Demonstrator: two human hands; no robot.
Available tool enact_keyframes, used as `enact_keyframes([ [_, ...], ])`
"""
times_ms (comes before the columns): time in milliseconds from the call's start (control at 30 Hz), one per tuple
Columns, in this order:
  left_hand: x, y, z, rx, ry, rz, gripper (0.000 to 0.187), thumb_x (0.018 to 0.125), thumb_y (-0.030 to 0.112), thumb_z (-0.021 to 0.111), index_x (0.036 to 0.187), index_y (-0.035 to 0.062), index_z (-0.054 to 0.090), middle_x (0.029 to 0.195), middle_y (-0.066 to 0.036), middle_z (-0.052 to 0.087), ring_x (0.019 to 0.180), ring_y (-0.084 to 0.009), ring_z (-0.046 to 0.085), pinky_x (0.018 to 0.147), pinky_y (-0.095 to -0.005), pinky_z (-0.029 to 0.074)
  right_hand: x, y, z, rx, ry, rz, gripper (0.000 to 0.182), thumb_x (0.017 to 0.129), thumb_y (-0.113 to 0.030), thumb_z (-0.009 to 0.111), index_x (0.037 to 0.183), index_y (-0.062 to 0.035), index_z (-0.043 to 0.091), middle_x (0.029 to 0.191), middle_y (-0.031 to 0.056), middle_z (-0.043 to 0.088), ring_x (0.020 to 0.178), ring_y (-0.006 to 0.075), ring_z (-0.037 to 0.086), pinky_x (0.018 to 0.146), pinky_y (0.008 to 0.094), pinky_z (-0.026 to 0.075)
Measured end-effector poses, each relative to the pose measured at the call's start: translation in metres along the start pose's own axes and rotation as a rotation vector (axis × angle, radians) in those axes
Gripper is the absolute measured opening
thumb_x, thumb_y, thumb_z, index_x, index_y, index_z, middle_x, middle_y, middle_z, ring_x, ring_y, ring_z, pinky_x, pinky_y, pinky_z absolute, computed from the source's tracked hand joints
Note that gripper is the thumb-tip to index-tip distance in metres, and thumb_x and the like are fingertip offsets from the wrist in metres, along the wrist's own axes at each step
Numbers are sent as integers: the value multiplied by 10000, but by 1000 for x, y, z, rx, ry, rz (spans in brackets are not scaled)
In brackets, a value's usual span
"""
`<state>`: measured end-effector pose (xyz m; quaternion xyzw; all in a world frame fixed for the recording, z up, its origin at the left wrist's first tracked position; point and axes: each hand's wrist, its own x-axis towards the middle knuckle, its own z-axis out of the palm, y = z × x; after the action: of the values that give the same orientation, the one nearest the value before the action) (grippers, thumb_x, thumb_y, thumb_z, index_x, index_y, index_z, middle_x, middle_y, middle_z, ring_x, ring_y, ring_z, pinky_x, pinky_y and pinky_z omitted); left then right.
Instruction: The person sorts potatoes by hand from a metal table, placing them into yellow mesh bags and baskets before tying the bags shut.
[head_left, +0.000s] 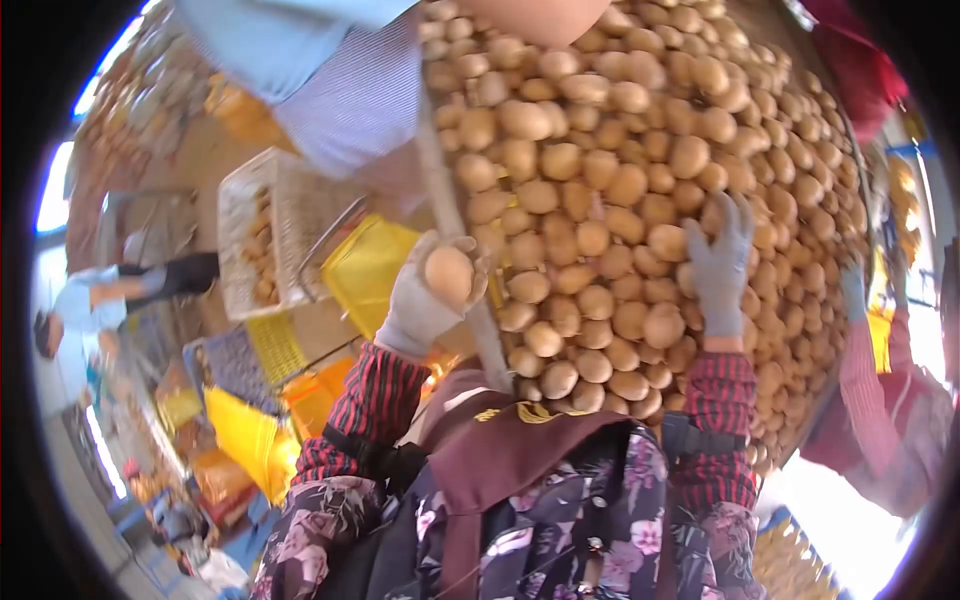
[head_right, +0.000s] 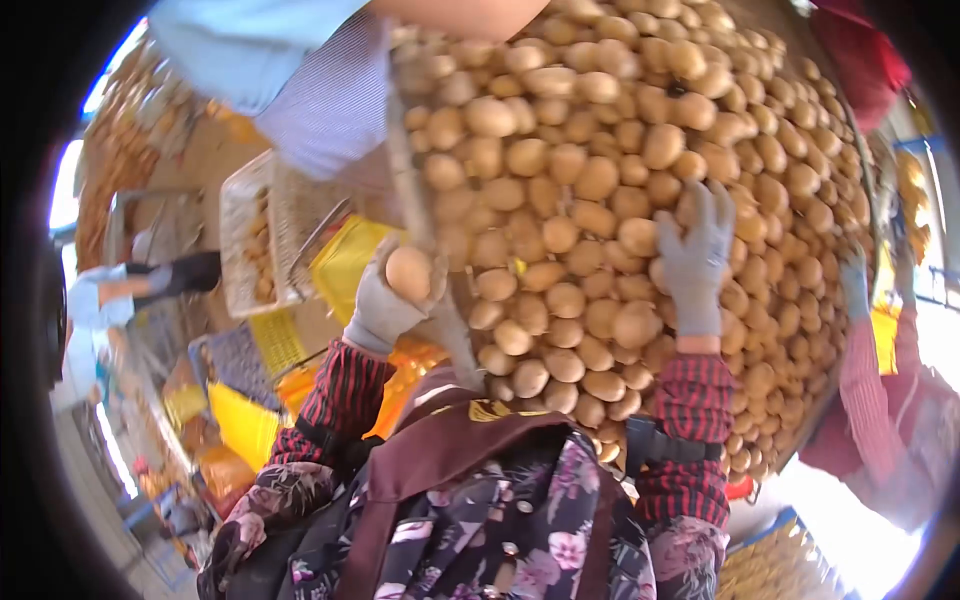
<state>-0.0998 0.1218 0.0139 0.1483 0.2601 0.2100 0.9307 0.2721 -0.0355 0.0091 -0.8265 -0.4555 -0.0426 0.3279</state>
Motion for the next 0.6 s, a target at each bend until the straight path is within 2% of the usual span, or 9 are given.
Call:
enact_keyframes([
  [67, -14, 7, -7, -346, 233, 55, 481, 997, 431, 540, 1158, -17, 608, 1141, -156, 659, 1063, -276, 646, 924, -405, 548, -5, 4, -3, 21, 20, 29, 515, 814, -175, 722, 1286, -55, 555, 1349, 227, 490, 1232, 406, 492, 1060, 467, 409],
  [167, -39, 24, -78, -375, 434, 236, 377, 1012, 401, 542, 1114, 50, 633, 1107, -110, 673, 1043, -266, 645, 937, -408, 541, -17, 10, -23, -69, 62, 47, 489, 802, -175, 714, 1253, -50, 572, 1305, 215, 521, 1196, 388, 517, 1052, 461, 410],
  [233, -53, 37, -155, -251, 493, 249, 354, 1006, 401, 563, 1130, 76, 626, 1070, -87, 671, 1008, -253, 641, 904, -403, 547, -24, 17, -37, -173, 93, 68, 472, 793, -175, 709, 1231, -48, 584, 1276, 207, 541, 1172, 377, 534, 1047, 457, 411],
  [300, -65, 39, -230, 243, 507, 345, 344, 1006, 375, 571, 1171, 76, 607, 1103, -78, 644, 1038, -237, 611, 927, -373, 517, -28, 32, -49, -379, 94, 116, 456, 785, -175, 704, 1208, -45, 596, 1247, 199, 562, 1148, 365, 551, 1041, 453, 412],
  [333, -64, 41, -237, 237, 487, 329, 344, 1006, 375, 571, 1171, 76, 607, 1103, -78, 644, 1038, -237, 611, 927, -373, 517, -30, 38, -54, -514, 83, 135, 448, 781, -175, 701, 1197, -43, 601, 1233, 194, 572, 1136, 360, 559, 1039, 451, 412],
  [400, -52, 44, -242, 273, 955, 303, 369, 1006, 346, 567, 1242, 62, 578, 1189, -74, 608, 1116, -221, 567, 985, -346, 462, -26, 23, -55, -616, 106, 57, 432, 773, -175, 696, 1175, -41, 613, 1204, 186, 592, 1112, 348, 576, 1033, 447, 413],
  [467, -27, 37, -181, 803, 934, 503, 377, 995, 254, 575, 1300, 34, 555, 1266, -73, 584, 1154, -215, 541, 1009, -350, 428, -18, -5, -42, -344, 15, -37, 400, 759, -224, 690, 1122, -66, 633, 1185, 163, 605, 1122, 358, 557, 982, 482, 410],
  [567, 29, 18, -44, 1325, 656, 863, 314, 940, 135, 608, 1232, 19, 602, 1250, -107, 604, 1158, -258, 564, 995, -379, 442, -18, -26, 2, -16, -338, -38, 385, 745, -257, 723, 1084, -98, 630, 1093, 128, 628, 1080, 365, 560, 910, 495, 426],
  [600, 47, 15, -6, 1603, 441, 970, 296, 920, 126, 620, 1196, 19, 616, 1226, -122, 612, 1141, -278, 575, 990, -382, 447, -21, -32, 9, -13, -334, -41, 385, 745, -257, 723, 1084, -98, 630, 1093, 128, 628, 1080, 365, 560, 910, 495, 426],
])
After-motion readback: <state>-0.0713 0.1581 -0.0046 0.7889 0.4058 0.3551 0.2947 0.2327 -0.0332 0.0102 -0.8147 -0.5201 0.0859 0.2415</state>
